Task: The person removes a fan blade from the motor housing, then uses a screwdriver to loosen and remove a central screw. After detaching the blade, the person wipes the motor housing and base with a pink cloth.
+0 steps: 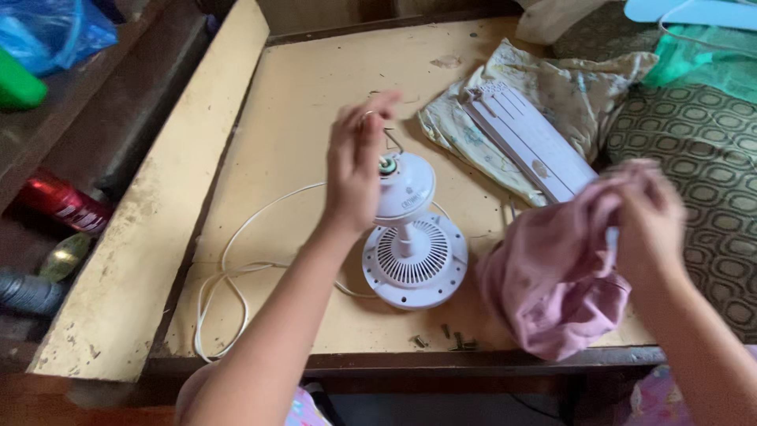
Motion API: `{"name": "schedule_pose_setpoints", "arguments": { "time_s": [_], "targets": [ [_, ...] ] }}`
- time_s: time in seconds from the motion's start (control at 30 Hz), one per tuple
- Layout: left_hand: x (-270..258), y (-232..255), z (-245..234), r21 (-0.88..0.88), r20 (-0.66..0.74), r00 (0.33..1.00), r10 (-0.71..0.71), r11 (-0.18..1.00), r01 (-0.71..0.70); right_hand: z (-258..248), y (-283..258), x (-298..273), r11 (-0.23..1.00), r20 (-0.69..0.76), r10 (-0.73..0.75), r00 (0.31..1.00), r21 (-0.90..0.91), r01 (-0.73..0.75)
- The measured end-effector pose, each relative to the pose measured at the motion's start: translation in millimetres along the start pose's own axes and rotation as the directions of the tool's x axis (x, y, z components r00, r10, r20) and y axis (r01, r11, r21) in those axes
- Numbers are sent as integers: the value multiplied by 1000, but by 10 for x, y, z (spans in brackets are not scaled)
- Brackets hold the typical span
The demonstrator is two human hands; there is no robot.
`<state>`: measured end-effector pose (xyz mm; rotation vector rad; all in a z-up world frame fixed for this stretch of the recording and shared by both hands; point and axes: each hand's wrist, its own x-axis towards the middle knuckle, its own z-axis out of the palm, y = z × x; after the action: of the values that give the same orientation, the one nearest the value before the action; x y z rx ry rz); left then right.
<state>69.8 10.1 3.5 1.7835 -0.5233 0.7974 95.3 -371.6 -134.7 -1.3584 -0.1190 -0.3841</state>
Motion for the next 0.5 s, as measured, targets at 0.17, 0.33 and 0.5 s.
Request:
{"name": "schedule_pose_setpoints", "arguments": {
  "time_s": [0.17, 0.33, 0.5],
  "targets": [
    [-406, 50, -333, -215, -323, 926, -196, 968, 129, 512, -220, -258, 872, 63, 292, 954, -427, -239],
    [-1126, 207, -204, -444, -382, 648, -659, 746, 497, 585, -241, -480, 556, 297, 58, 953, -802, 216],
    [-1714, 561, 702, -277, 165, 986, 9, 960, 37, 648, -356, -599, 443, 179, -334, 926, -837, 321]
  ]
}}
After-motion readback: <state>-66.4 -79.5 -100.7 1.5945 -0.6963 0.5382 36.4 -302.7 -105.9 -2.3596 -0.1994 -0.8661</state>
